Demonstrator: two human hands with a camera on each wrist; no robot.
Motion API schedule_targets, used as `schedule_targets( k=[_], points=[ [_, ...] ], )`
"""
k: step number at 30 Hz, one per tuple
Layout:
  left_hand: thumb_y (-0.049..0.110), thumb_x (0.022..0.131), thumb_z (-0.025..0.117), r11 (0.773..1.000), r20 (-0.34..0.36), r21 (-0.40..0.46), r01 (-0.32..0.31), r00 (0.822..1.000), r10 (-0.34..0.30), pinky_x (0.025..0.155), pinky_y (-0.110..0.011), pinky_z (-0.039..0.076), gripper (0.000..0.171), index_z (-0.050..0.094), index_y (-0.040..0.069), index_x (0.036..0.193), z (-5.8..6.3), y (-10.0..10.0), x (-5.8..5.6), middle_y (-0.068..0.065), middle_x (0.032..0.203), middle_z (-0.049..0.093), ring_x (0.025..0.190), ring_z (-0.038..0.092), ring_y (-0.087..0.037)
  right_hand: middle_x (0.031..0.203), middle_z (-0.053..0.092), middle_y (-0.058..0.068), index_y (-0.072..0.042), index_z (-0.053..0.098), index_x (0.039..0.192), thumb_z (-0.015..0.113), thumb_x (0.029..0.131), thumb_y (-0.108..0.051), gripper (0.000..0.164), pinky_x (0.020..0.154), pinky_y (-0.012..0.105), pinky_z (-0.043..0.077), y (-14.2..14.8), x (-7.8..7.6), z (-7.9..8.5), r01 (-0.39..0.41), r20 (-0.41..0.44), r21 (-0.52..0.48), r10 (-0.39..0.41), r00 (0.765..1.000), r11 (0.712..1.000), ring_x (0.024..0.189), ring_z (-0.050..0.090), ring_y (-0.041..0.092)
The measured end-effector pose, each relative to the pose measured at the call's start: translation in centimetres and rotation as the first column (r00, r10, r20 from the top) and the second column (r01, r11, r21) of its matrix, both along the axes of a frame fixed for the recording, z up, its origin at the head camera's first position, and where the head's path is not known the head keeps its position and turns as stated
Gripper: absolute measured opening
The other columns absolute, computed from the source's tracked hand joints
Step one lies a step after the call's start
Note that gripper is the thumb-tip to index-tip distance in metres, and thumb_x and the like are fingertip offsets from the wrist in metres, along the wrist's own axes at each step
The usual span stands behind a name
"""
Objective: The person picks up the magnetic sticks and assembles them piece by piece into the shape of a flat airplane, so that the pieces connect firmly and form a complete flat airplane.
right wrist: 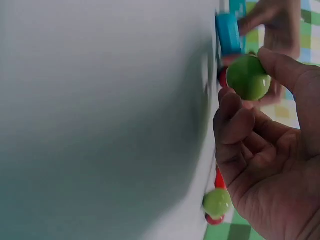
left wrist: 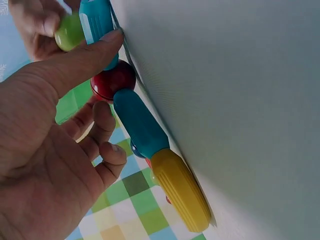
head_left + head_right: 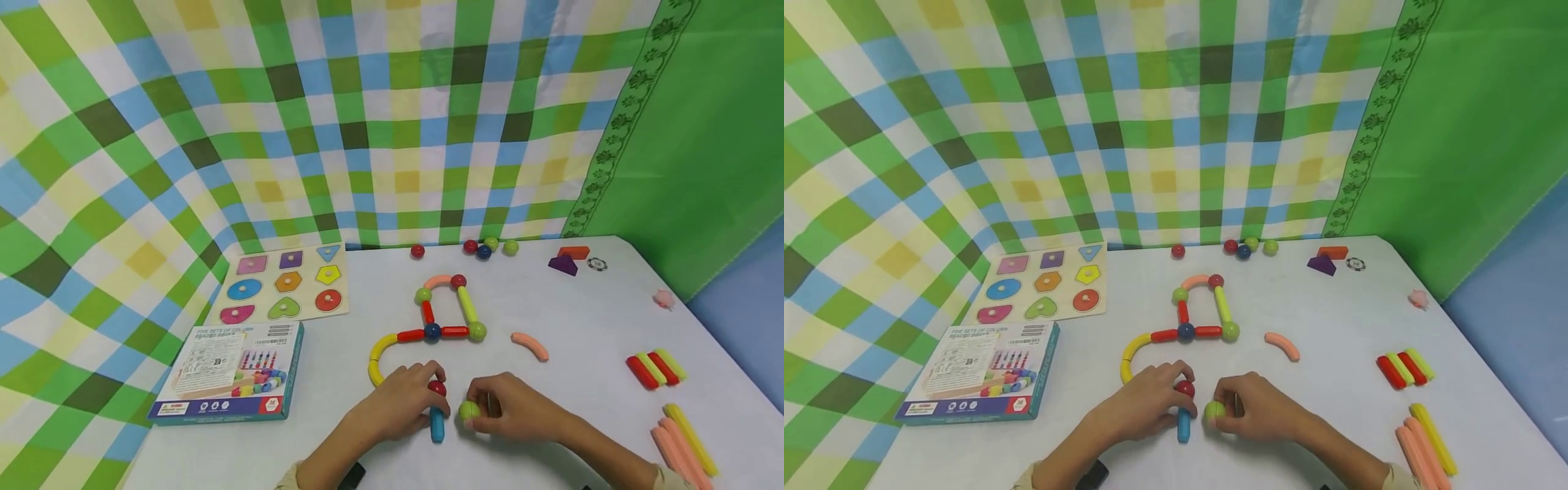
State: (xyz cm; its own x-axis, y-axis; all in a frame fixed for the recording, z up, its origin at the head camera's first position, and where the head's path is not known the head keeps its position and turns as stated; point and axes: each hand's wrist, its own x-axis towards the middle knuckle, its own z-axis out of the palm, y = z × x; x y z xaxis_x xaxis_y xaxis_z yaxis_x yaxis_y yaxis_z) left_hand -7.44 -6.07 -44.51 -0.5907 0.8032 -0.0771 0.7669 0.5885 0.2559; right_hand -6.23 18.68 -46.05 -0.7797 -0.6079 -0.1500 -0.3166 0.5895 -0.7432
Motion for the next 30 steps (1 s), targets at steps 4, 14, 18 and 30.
schedule_targets(
  k=[4,14,18,30],
  points=[
    [0.034,0.081,0.075,1.000,0.005,0.002,-0.005,1.000,0.005,0.086,-0.026,0.044,0.028,0.066,0.041,0.107,-0.1,0.0,-0.1,0.007,0.123,0.046,0.104,0.046,-0.008,0.068,0.058,-0.011,-0.025,0.063,0.089,0.071,0.082,-0.044,0.022,0.052,0.020,0.043,-0.8,1.6,-0.7,-0.039,0.082,-0.039,0.042,0.996,0.998,0.060,0.052,0.003],
    [0.037,0.081,0.075,1.000,0.028,0.004,-0.019,0.999,0.019,0.086,-0.026,0.044,0.030,0.065,0.041,0.109,-0.3,0.1,-0.2,0.008,0.122,0.047,0.101,0.047,-0.006,0.064,0.055,-0.012,-0.023,0.062,0.083,0.073,0.079,-0.046,0.025,0.050,0.018,0.039,-3.0,3.6,-1.0,0.014,0.138,-0.056,-0.007,0.990,0.998,0.058,0.051,0.003],
    [0.036,0.081,0.075,1.000,0.036,0.005,-0.023,0.999,0.023,0.087,-0.027,0.044,0.030,0.066,0.041,0.109,-0.3,0.2,-0.2,0.009,0.121,0.047,0.101,0.047,-0.006,0.062,0.055,-0.012,-0.023,0.062,0.082,0.073,0.080,-0.047,0.026,0.049,0.018,0.038,-3.4,3.8,-1.0,0.033,0.140,-0.051,-0.026,0.990,0.998,0.057,0.050,0.003],
    [0.031,0.081,0.076,1.000,0.040,0.021,-0.022,0.999,0.022,0.086,-0.026,0.043,0.027,0.068,0.039,0.105,0.0,0.1,0.0,0.009,0.119,0.048,0.100,0.047,-0.006,0.063,0.055,-0.013,-0.024,0.063,0.085,0.071,0.080,-0.049,0.026,0.049,0.019,0.039,-3.5,3.9,-1.0,0.022,0.109,-0.059,-0.015,0.994,0.998,0.057,0.051,0.002]
  ],
)
